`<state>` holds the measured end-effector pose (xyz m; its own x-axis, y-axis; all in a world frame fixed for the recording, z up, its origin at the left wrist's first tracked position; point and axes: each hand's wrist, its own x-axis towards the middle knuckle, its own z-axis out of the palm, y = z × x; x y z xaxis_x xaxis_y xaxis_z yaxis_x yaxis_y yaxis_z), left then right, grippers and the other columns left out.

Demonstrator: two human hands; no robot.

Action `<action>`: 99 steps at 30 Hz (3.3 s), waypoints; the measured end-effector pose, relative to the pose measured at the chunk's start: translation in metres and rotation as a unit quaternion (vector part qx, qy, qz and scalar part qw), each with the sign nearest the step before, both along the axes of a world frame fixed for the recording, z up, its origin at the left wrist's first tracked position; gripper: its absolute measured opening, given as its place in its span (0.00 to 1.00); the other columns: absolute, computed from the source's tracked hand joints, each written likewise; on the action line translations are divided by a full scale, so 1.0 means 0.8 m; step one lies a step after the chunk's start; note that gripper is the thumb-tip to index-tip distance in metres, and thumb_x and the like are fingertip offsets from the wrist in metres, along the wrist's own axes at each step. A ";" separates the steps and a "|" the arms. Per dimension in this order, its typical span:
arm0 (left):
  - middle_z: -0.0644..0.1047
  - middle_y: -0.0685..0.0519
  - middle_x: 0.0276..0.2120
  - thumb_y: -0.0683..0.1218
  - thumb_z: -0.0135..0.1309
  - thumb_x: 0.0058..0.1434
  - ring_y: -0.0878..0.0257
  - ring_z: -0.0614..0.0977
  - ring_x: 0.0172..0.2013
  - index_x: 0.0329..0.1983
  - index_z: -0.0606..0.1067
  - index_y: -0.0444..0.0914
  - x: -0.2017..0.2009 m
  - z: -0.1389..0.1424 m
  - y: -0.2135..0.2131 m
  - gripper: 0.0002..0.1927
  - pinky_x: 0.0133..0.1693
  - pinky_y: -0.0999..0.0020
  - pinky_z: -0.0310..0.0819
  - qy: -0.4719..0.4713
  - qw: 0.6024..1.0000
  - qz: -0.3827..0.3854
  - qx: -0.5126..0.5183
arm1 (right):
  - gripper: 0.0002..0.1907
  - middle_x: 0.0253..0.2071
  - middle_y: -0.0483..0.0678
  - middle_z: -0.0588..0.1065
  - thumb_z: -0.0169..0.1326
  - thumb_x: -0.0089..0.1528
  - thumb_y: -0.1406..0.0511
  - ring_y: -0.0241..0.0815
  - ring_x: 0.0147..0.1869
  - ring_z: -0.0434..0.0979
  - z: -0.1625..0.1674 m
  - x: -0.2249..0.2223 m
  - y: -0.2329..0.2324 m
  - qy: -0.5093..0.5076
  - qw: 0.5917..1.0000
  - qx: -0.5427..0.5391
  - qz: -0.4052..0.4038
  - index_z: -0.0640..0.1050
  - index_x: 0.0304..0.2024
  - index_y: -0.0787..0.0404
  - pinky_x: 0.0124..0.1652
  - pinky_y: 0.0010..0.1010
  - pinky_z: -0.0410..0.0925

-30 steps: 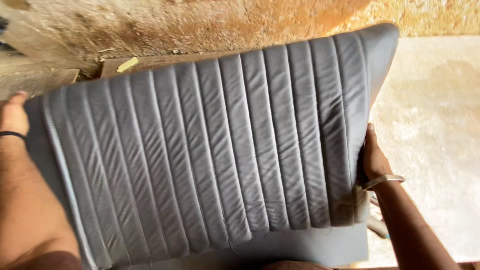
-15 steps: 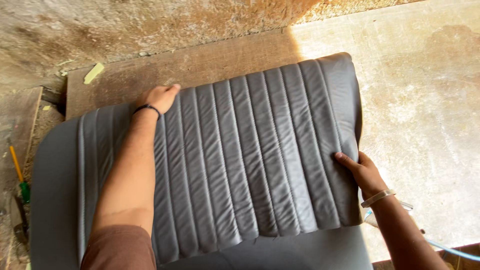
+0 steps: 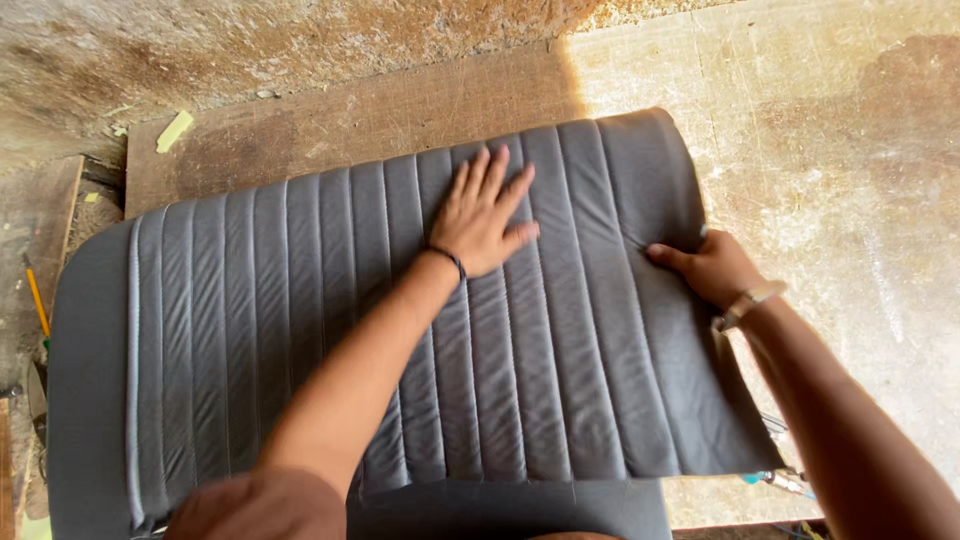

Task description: The person staples a grey fabric cover onto a seat cushion using a pneumatic staple gun, then flips the cushion and removes yellow foam padding from the underside by hand.

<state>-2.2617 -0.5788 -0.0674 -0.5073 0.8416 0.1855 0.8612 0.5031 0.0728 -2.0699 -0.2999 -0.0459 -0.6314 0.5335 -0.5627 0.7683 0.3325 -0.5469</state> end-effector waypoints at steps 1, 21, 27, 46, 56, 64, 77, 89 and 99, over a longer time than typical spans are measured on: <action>0.52 0.38 0.76 0.73 0.39 0.67 0.38 0.51 0.75 0.78 0.55 0.45 0.028 -0.030 -0.009 0.44 0.73 0.43 0.39 -0.029 1.000 -0.008 -0.005 | 0.31 0.36 0.63 0.82 0.66 0.59 0.50 0.56 0.38 0.85 -0.039 -0.013 -0.001 0.029 1.000 -0.008 0.008 0.80 0.44 0.75 0.43 0.45 0.77; 0.76 0.47 0.49 0.56 0.62 0.59 0.51 0.76 0.54 0.50 0.77 0.39 0.296 -0.163 -0.060 0.22 0.58 0.53 0.69 -0.087 0.990 0.023 0.113 | 0.24 0.59 0.52 0.74 0.62 0.53 0.63 0.51 0.57 0.77 -0.157 0.175 -0.117 0.364 0.791 0.210 0.443 0.78 0.54 0.56 0.53 0.40 0.72; 0.74 0.50 0.27 0.51 0.59 0.65 0.50 0.79 0.33 0.27 0.72 0.37 0.300 -0.143 -0.042 0.16 0.34 0.53 0.72 -0.142 0.958 0.119 0.218 | 0.09 0.35 0.49 0.79 0.55 0.59 0.65 0.52 0.37 0.79 -0.106 0.130 -0.121 0.287 0.816 0.271 0.422 0.77 0.41 0.58 0.37 0.42 0.73; 0.81 0.49 0.27 0.62 0.63 0.58 0.51 0.84 0.32 0.29 0.80 0.41 0.294 -0.125 -0.023 0.20 0.35 0.53 0.78 -0.262 0.964 0.006 0.053 | 0.02 0.29 0.44 0.79 0.57 0.57 0.61 0.47 0.30 0.80 -0.143 0.128 -0.117 0.111 0.809 0.173 0.551 0.78 0.32 0.50 0.30 0.40 0.73; 0.72 0.44 0.63 0.55 0.57 0.66 0.47 0.70 0.67 0.60 0.74 0.42 0.069 -0.074 -0.030 0.22 0.64 0.52 0.65 -0.183 0.972 0.025 0.143 | 0.06 0.26 0.44 0.76 0.50 0.64 0.62 0.45 0.28 0.78 -0.106 0.135 -0.117 0.044 0.800 0.157 0.577 0.74 0.31 0.52 0.29 0.39 0.72; 0.55 0.44 0.77 0.57 0.45 0.69 0.45 0.55 0.75 0.77 0.59 0.53 0.269 -0.177 0.036 0.32 0.73 0.44 0.44 -0.142 0.987 -0.070 -0.002 | 0.04 0.34 0.41 0.77 0.54 0.52 0.66 0.45 0.36 0.78 -0.171 0.171 -0.111 0.250 0.824 0.218 0.460 0.77 0.30 0.52 0.33 0.39 0.72; 0.51 0.42 0.76 0.63 0.45 0.67 0.43 0.52 0.74 0.74 0.62 0.57 0.343 -0.165 0.011 0.32 0.70 0.34 0.39 -0.114 0.992 0.017 -0.042 | 0.22 0.45 0.59 0.76 0.63 0.49 0.68 0.56 0.49 0.77 -0.282 0.282 -0.097 0.243 0.903 0.223 0.275 0.77 0.46 0.67 0.46 0.41 0.72; 0.49 0.43 0.76 0.77 0.48 0.57 0.44 0.50 0.75 0.74 0.60 0.60 0.346 -0.176 0.010 0.43 0.70 0.33 0.37 -0.101 0.994 0.031 -0.040 | 0.38 0.37 0.59 0.80 0.59 0.62 0.56 0.50 0.32 0.80 -0.264 0.260 -0.041 -0.162 0.968 0.030 0.189 0.58 0.66 0.63 0.29 0.33 0.75; 0.50 0.41 0.76 0.75 0.50 0.56 0.43 0.50 0.75 0.74 0.60 0.58 0.346 -0.162 0.012 0.44 0.70 0.34 0.36 -0.105 0.993 0.033 -0.031 | 0.38 0.64 0.64 0.69 0.62 0.58 0.57 0.60 0.63 0.73 -0.337 0.237 -0.011 0.003 0.961 0.196 0.196 0.65 0.67 0.63 0.56 0.50 0.69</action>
<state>-1.9850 -0.5694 -0.1973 -0.5839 0.8116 0.0189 0.7952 0.5671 0.2149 -1.8806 -0.3087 -0.3157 -0.8301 0.4235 -0.3628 0.5387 0.7770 -0.3256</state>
